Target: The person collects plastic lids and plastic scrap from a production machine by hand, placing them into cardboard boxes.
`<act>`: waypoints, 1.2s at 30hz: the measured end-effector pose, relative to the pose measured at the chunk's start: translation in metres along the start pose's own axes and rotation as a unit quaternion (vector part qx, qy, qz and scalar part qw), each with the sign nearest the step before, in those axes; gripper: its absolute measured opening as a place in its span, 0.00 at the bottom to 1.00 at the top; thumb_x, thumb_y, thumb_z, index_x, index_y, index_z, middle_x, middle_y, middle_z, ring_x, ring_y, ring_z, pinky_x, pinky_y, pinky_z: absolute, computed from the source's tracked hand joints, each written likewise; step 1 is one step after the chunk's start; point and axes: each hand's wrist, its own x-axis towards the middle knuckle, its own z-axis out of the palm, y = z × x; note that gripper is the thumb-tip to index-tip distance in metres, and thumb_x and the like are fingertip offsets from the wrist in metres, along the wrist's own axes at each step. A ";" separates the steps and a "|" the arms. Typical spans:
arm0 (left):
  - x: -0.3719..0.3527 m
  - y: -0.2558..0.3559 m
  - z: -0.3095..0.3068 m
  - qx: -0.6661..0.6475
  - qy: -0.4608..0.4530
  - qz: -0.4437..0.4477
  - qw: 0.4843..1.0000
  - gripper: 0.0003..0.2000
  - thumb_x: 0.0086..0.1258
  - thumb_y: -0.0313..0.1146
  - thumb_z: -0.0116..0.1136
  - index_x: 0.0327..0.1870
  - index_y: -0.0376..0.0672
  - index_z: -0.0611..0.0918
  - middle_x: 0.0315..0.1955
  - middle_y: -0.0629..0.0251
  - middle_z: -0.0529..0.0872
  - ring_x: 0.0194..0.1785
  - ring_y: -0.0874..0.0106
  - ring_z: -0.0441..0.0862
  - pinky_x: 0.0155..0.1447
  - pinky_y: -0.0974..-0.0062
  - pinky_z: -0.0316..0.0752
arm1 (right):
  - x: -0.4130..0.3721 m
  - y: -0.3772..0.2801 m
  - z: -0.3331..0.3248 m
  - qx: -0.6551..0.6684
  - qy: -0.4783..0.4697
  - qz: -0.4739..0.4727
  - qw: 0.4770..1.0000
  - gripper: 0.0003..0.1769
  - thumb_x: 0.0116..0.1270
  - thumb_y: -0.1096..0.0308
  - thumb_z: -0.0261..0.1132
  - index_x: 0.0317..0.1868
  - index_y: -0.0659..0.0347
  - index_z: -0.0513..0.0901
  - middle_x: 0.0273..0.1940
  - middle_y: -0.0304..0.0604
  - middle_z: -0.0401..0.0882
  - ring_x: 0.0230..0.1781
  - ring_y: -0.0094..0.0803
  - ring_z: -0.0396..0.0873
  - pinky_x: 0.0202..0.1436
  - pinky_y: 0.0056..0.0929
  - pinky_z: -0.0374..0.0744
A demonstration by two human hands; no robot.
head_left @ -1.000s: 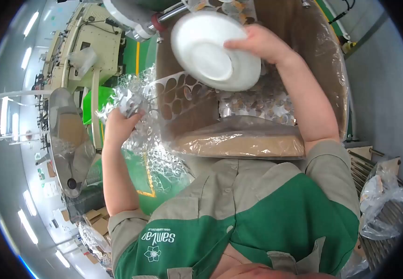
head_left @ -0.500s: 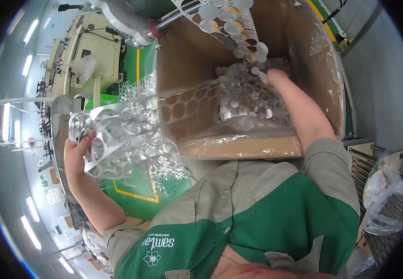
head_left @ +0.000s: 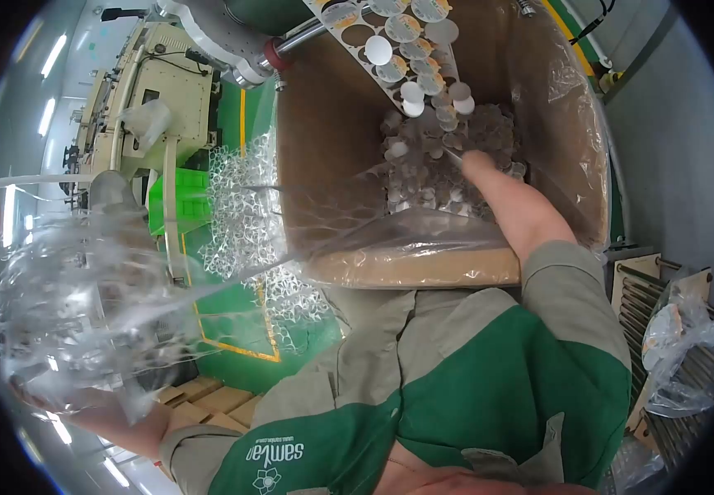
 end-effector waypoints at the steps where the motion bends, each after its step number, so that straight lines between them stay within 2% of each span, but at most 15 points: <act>1: 0.034 -0.026 -0.013 0.070 0.036 0.016 0.997 0.17 0.62 0.38 0.53 0.51 0.42 0.76 0.49 0.65 0.77 0.51 0.73 0.73 0.55 0.68 0.68 | -0.003 0.017 -0.003 -0.040 -0.006 0.035 0.999 0.15 0.59 0.68 0.55 0.44 0.60 0.82 0.48 0.50 0.78 0.50 0.43 0.77 0.49 0.38 0.75; 4: 0.117 -0.144 -0.042 0.359 0.006 0.042 0.932 0.17 0.65 0.41 0.50 0.52 0.44 0.76 0.52 0.66 0.75 0.55 0.72 0.71 0.57 0.65 0.67 | 0.019 0.045 -0.011 -0.003 -0.018 0.121 0.993 0.15 0.60 0.64 0.59 0.46 0.59 0.81 0.51 0.48 0.77 0.51 0.42 0.76 0.52 0.39 0.75; 6: 0.160 -0.277 -0.046 0.635 -0.270 0.231 0.686 0.18 0.66 0.43 0.47 0.53 0.46 0.75 0.55 0.66 0.74 0.58 0.72 0.70 0.59 0.63 0.66 | 0.007 0.035 -0.040 -0.055 -0.089 0.057 0.993 0.21 0.54 0.59 0.67 0.46 0.61 0.81 0.51 0.48 0.76 0.52 0.42 0.76 0.52 0.37 0.75; 8: 0.063 -0.266 0.022 0.182 -0.437 -0.275 0.837 0.22 0.60 0.51 0.55 0.45 0.42 0.78 0.40 0.59 0.79 0.38 0.68 0.74 0.40 0.66 0.71 | 0.006 0.022 -0.042 -0.040 -0.084 0.037 0.995 0.24 0.50 0.57 0.70 0.46 0.62 0.81 0.50 0.48 0.77 0.51 0.43 0.76 0.52 0.37 0.75; 9: -0.009 -0.229 0.070 0.071 -0.371 -0.486 0.788 0.25 0.57 0.56 0.59 0.41 0.40 0.79 0.33 0.56 0.81 0.28 0.67 0.76 0.30 0.68 0.73 | 0.005 0.014 -0.046 -0.028 -0.078 0.015 0.996 0.27 0.46 0.55 0.73 0.45 0.62 0.81 0.50 0.48 0.77 0.51 0.43 0.76 0.51 0.36 0.75; 11: -0.055 -0.201 0.115 0.240 -0.431 -0.468 0.733 0.27 0.55 0.59 0.59 0.33 0.39 0.81 0.28 0.56 0.82 0.24 0.69 0.77 0.22 0.71 0.70 | -0.009 -0.006 -0.058 -0.024 -0.069 -0.008 0.997 0.26 0.47 0.54 0.73 0.44 0.63 0.81 0.48 0.49 0.78 0.49 0.44 0.76 0.51 0.36 0.75; 17: -0.117 -0.131 0.250 0.449 -0.435 -0.114 0.772 0.35 0.52 0.66 0.54 0.28 0.32 0.82 0.14 0.54 0.80 0.26 0.64 0.82 0.33 0.66 0.74 | -0.016 -0.031 -0.071 -0.036 -0.078 -0.080 0.993 0.26 0.49 0.53 0.70 0.44 0.62 0.81 0.44 0.50 0.80 0.46 0.43 0.78 0.49 0.38 0.75; 19: -0.139 -0.106 0.286 0.423 -0.506 -0.094 0.746 0.33 0.52 0.66 0.54 0.31 0.35 0.83 0.24 0.51 0.84 0.32 0.60 0.83 0.40 0.64 0.74 | -0.016 -0.033 -0.071 -0.031 -0.081 -0.088 0.992 0.26 0.49 0.53 0.70 0.44 0.62 0.81 0.43 0.50 0.80 0.45 0.44 0.78 0.49 0.39 0.74; 21: -0.193 0.014 0.290 0.551 -0.400 0.105 0.725 0.31 0.53 0.64 0.55 0.37 0.39 0.83 0.34 0.53 0.84 0.39 0.60 0.82 0.44 0.64 0.74 | -0.014 -0.032 -0.065 -0.026 -0.063 -0.113 0.991 0.25 0.49 0.53 0.70 0.43 0.61 0.81 0.41 0.50 0.80 0.44 0.44 0.78 0.48 0.39 0.74; 24: -0.243 0.084 0.320 0.422 -0.497 0.112 0.750 0.35 0.50 0.63 0.59 0.53 0.43 0.76 0.43 0.55 0.82 0.49 0.61 0.79 0.51 0.65 0.73 | -0.024 -0.042 -0.079 -0.031 -0.058 -0.124 0.990 0.24 0.50 0.53 0.70 0.43 0.60 0.82 0.43 0.49 0.80 0.45 0.43 0.78 0.48 0.38 0.75; 28: -0.340 0.054 0.354 0.341 -0.515 0.453 0.643 0.38 0.43 0.57 0.67 0.60 0.55 0.71 0.68 0.55 0.51 0.69 0.54 0.52 0.67 0.54 0.53 | -0.039 -0.072 -0.129 0.048 -0.023 -0.243 0.969 0.23 0.49 0.55 0.70 0.44 0.60 0.81 0.42 0.50 0.80 0.44 0.43 0.78 0.48 0.38 0.74; 31: -0.351 0.050 0.366 0.360 -0.582 0.434 0.586 0.29 0.49 0.51 0.65 0.54 0.55 0.75 0.66 0.54 0.58 0.68 0.58 0.56 0.66 0.58 0.58 | -0.071 -0.098 -0.192 0.376 -0.056 -0.322 0.867 0.25 0.52 0.52 0.69 0.45 0.61 0.80 0.42 0.45 0.81 0.45 0.36 0.79 0.49 0.36 0.74; 34: -0.337 0.052 0.354 0.223 -0.581 0.251 0.742 0.11 0.55 0.32 0.59 0.40 0.48 0.82 0.37 0.55 0.83 0.42 0.59 0.80 0.46 0.67 0.74 | -0.113 -0.107 -0.232 0.548 -0.140 -0.357 0.743 0.27 0.55 0.51 0.67 0.51 0.60 0.76 0.46 0.41 0.79 0.47 0.34 0.77 0.52 0.35 0.74; 35: -0.341 0.026 0.357 -0.073 -0.441 0.307 0.840 0.07 0.55 0.31 0.59 0.35 0.43 0.83 0.31 0.58 0.84 0.34 0.56 0.80 0.42 0.64 0.74 | -0.113 -0.107 -0.230 0.652 -0.235 -0.393 0.605 0.30 0.56 0.51 0.66 0.54 0.59 0.73 0.49 0.40 0.78 0.49 0.33 0.76 0.54 0.34 0.73; 36: -0.330 0.059 0.333 -0.043 -0.497 0.262 0.826 0.07 0.56 0.29 0.59 0.35 0.41 0.83 0.29 0.59 0.84 0.33 0.61 0.81 0.39 0.68 0.74 | -0.112 -0.108 -0.227 0.728 -0.321 -0.413 0.442 0.32 0.57 0.51 0.66 0.58 0.59 0.70 0.52 0.39 0.76 0.50 0.32 0.75 0.55 0.34 0.73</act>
